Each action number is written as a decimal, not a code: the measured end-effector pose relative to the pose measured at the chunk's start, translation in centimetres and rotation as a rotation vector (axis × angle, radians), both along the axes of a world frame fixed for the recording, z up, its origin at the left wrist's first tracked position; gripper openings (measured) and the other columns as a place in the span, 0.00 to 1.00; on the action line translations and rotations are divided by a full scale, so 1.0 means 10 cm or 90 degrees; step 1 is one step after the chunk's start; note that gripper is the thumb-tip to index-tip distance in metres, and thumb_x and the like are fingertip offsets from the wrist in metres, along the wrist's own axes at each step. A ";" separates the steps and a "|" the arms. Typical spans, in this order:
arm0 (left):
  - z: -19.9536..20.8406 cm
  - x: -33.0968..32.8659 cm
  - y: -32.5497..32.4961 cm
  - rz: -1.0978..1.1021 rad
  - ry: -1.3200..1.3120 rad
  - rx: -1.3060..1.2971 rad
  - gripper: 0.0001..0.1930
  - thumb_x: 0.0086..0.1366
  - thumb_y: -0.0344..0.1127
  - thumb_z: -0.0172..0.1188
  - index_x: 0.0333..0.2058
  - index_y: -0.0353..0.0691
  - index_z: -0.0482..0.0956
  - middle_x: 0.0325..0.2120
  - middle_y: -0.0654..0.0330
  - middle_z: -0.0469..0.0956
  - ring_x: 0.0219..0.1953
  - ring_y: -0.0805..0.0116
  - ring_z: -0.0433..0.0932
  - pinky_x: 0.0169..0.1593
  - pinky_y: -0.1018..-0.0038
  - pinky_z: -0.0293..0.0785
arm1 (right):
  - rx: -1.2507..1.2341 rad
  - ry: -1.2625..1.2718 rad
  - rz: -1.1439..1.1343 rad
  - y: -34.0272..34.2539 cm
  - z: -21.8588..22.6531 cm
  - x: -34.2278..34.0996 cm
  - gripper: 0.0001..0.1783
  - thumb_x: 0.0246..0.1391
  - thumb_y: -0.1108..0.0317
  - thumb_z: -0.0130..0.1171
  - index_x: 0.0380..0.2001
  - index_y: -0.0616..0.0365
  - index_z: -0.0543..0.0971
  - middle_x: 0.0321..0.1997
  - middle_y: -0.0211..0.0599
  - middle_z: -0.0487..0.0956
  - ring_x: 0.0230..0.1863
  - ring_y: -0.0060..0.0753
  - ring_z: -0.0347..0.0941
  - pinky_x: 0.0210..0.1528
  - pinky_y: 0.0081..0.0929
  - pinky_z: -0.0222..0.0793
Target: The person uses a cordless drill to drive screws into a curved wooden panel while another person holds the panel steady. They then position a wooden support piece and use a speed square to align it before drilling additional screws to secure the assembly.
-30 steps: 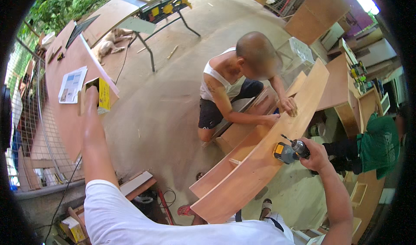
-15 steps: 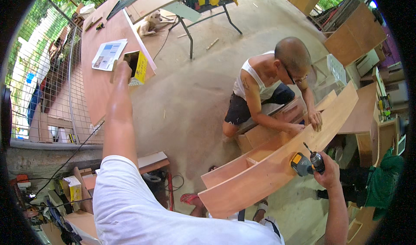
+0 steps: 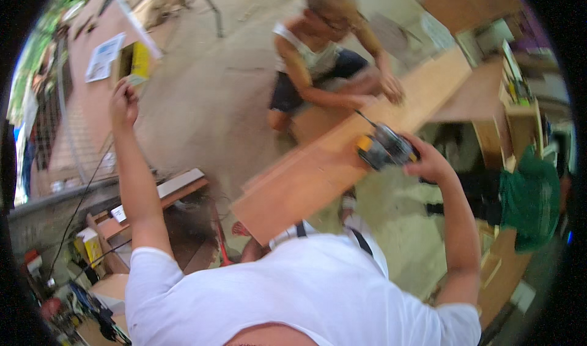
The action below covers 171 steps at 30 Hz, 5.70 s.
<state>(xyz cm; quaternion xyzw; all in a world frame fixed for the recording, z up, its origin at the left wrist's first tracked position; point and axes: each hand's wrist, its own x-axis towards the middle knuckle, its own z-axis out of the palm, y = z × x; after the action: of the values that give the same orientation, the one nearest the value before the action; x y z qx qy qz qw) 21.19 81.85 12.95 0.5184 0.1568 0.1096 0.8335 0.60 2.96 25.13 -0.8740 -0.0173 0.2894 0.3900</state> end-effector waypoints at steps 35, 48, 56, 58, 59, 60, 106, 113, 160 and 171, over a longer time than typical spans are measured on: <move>0.39 -2.71 -6.57 -0.088 0.282 -0.473 0.10 0.79 0.38 0.52 0.40 0.41 0.80 0.37 0.59 0.85 0.41 0.64 0.87 0.43 0.67 0.89 | 0.238 -0.303 0.100 -1.51 -0.22 -1.19 0.41 0.45 0.70 0.71 0.67 0.58 0.72 0.54 0.47 0.84 0.49 0.48 0.84 0.55 0.32 0.77; 0.19 -2.03 -7.47 -0.039 0.264 -0.421 0.11 0.80 0.38 0.50 0.40 0.42 0.79 0.34 0.60 0.84 0.36 0.68 0.85 0.41 0.73 0.86 | 0.240 -0.186 0.170 -2.54 -0.42 -0.09 0.46 0.42 0.72 0.73 0.68 0.58 0.70 0.53 0.45 0.85 0.50 0.45 0.84 0.56 0.33 0.77; -0.15 -1.89 -8.05 0.113 0.307 -0.439 0.11 0.80 0.38 0.50 0.40 0.42 0.78 0.33 0.59 0.83 0.36 0.68 0.83 0.43 0.70 0.83 | 0.072 -0.135 0.275 -2.73 -0.23 0.43 0.51 0.47 0.68 0.76 0.73 0.57 0.63 0.56 0.47 0.83 0.52 0.42 0.84 0.57 0.32 0.75; -0.25 -1.89 -8.09 0.106 0.326 -0.476 0.11 0.80 0.39 0.49 0.40 0.42 0.78 0.33 0.59 0.83 0.37 0.68 0.83 0.44 0.71 0.83 | 0.081 -0.128 0.304 -2.69 -0.14 0.53 0.51 0.48 0.69 0.75 0.74 0.57 0.62 0.55 0.46 0.84 0.51 0.41 0.83 0.57 0.32 0.75; -0.29 -1.87 -8.09 0.097 0.340 -0.504 0.11 0.80 0.39 0.49 0.40 0.42 0.79 0.33 0.59 0.83 0.37 0.68 0.83 0.44 0.71 0.83 | 0.084 -0.115 0.313 -2.65 -0.10 0.58 0.51 0.48 0.70 0.75 0.74 0.57 0.62 0.55 0.46 0.84 0.51 0.40 0.83 0.56 0.32 0.75; -0.34 -1.85 -8.10 0.095 0.354 -0.531 0.12 0.80 0.39 0.50 0.40 0.42 0.79 0.33 0.60 0.83 0.37 0.68 0.83 0.45 0.71 0.82 | 0.074 -0.089 0.313 -2.61 -0.05 0.61 0.50 0.47 0.72 0.73 0.73 0.57 0.62 0.55 0.46 0.84 0.51 0.39 0.83 0.57 0.31 0.74; -0.63 -1.36 -7.57 0.147 0.208 -0.019 0.16 0.75 0.49 0.58 0.39 0.40 0.79 0.31 0.65 0.79 0.32 0.73 0.78 0.40 0.70 0.74 | -0.214 0.109 0.409 -0.84 0.28 2.03 0.17 0.42 0.71 0.68 0.40 0.59 0.81 0.30 0.35 0.81 0.22 0.29 0.76 0.26 0.28 0.77; 0.37 -0.94 -7.21 -0.200 -0.196 0.197 0.13 0.71 0.38 0.63 0.46 0.34 0.82 0.40 0.64 0.79 0.42 0.78 0.75 0.49 0.78 0.73 | -0.342 0.009 0.550 -0.67 0.31 1.96 0.18 0.41 0.65 0.68 0.39 0.59 0.85 0.31 0.37 0.84 0.23 0.34 0.82 0.27 0.33 0.78; -0.11 -0.77 -7.30 -0.168 -0.231 0.077 0.12 0.71 0.37 0.63 0.44 0.32 0.82 0.37 0.63 0.82 0.37 0.77 0.78 0.43 0.77 0.78 | -0.405 0.181 0.482 -0.73 -0.35 2.27 0.07 0.50 0.64 0.64 0.31 0.54 0.81 0.23 0.34 0.82 0.21 0.30 0.80 0.21 0.36 0.72; -0.16 -0.81 -7.39 -0.124 -0.277 0.088 0.12 0.69 0.37 0.64 0.43 0.33 0.82 0.38 0.64 0.82 0.40 0.76 0.78 0.46 0.76 0.76 | -0.410 -0.011 0.684 -0.75 -0.03 2.07 0.06 0.51 0.64 0.62 0.31 0.53 0.83 0.27 0.33 0.84 0.27 0.31 0.82 0.29 0.40 0.76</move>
<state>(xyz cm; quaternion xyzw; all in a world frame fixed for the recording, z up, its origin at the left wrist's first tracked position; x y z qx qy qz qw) 13.08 7.97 11.38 0.5508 -0.0852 0.1480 0.8170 21.25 -4.55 24.86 -0.8192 -0.3697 0.4285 -0.0928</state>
